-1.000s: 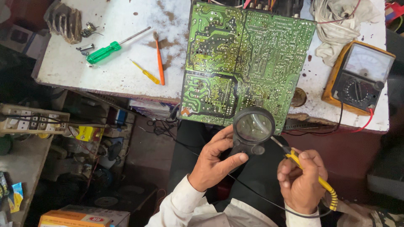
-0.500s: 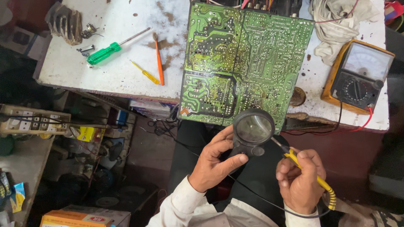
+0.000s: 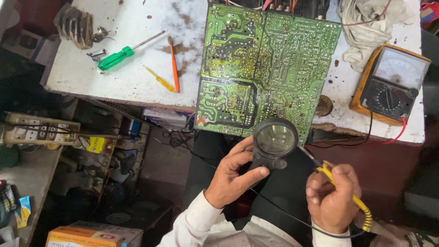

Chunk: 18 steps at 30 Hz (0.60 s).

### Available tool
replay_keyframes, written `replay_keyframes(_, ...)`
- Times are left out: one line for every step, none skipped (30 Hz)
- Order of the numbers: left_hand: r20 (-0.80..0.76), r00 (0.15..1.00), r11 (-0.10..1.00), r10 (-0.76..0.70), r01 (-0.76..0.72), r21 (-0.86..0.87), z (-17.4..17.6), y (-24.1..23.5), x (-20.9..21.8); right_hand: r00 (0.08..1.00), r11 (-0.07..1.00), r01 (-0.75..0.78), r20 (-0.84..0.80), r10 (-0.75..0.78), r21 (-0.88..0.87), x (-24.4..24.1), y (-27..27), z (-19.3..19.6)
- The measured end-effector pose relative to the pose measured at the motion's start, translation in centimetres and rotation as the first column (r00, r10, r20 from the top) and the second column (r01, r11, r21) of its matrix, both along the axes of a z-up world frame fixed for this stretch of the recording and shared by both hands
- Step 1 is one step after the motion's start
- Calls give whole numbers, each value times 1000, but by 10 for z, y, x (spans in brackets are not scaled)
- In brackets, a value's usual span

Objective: The person uses a magnifying glass and a yellow probe to inspect and test points on a green circuit board resting on their lap. They move the magnifier and probe across different areas of the board, occasionally adjusting the probe's contact points.

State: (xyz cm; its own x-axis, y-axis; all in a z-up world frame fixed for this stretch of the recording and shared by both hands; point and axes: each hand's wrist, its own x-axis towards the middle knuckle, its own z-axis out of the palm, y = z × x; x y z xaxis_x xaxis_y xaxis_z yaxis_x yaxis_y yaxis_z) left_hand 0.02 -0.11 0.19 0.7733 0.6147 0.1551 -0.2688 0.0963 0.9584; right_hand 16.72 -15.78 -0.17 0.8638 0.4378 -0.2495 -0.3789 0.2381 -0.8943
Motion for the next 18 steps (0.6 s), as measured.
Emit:
replay_keyframes(-7,1000,1000,3,-3,0,-1,0,0,1000,1000,-2,10,1,5,1,-2,-2)
replay_keyframes(-14,1000,1000,6,-6,0,-2,0,0,1000,1000,-3,21,3,10,2,-3,-4)
replay_keyframes(-20,1000,1000,10,-10,2,-3,0,0,1000,1000,-1,15,1,4,4,-6,-8)
replay_keyframes(-27,1000,1000,9,-9,-13,-4,-1,0,1000,1000,1,10,-1,-1,5,-9,-11)
replay_keyframes(-34,999,1000,12,-13,-24,-6,-2,0,1000,1000,-3,5,3,-2,6,-11,-15)
replay_keyframes(-41,999,999,16,-18,-34,-7,-2,-1,1000,1000,-2,20,2,21,7,-14,-19)
replay_keyframes(-59,998,999,31,-32,-4,-7,-2,-1,999,999,-7,33,5,54,9,-15,-23)
replay_keyframes(-78,996,999,47,-46,25,-7,-2,0,999,996,-12,45,8,86,11,-17,-26)
replay_keyframes(-96,993,997,63,-57,58,-6,-3,-1,999,999,-6,35,4,53,13,-20,-29)
replay_keyframes(-102,993,997,60,-55,48,-5,-3,-3,1000,1000,-1,25,0,20,16,-23,-31)
replay_keyframes(-102,994,998,49,-46,38,-4,-3,-3,1000,1000,11,19,-11,-14,20,-26,-34)
replay_keyframes(-103,994,999,39,-36,29,-3,0,-3,1000,999,16,4,-16,-29,25,-28,-38)
replay_keyframes(-97,995,999,32,-31,13,-2,1,-3,1000,998,27,-8,-27,-54,30,-32,-42)
replay_keyframes(-90,996,1000,24,-25,-4,-2,3,-3,999,996,38,-20,-40,-79,35,-34,-46)
replay_keyframes(-82,997,1000,13,-15,-26,-2,3,-2,999,999,31,-25,-32,-16,38,-39,-50)
replay_keyframes(-46,999,998,-4,1,-63,-1,3,0,999,999,24,-28,-23,47,42,-41,-53)
replay_keyframes(-11,1000,995,-18,17,-103,-1,3,0,999,994,14,-31,-11,108,44,-44,-56)
replay_keyframes(25,999,989,-31,35,-142,0,4,1,1000,992,2,-21,0,128,46,-46,-58)
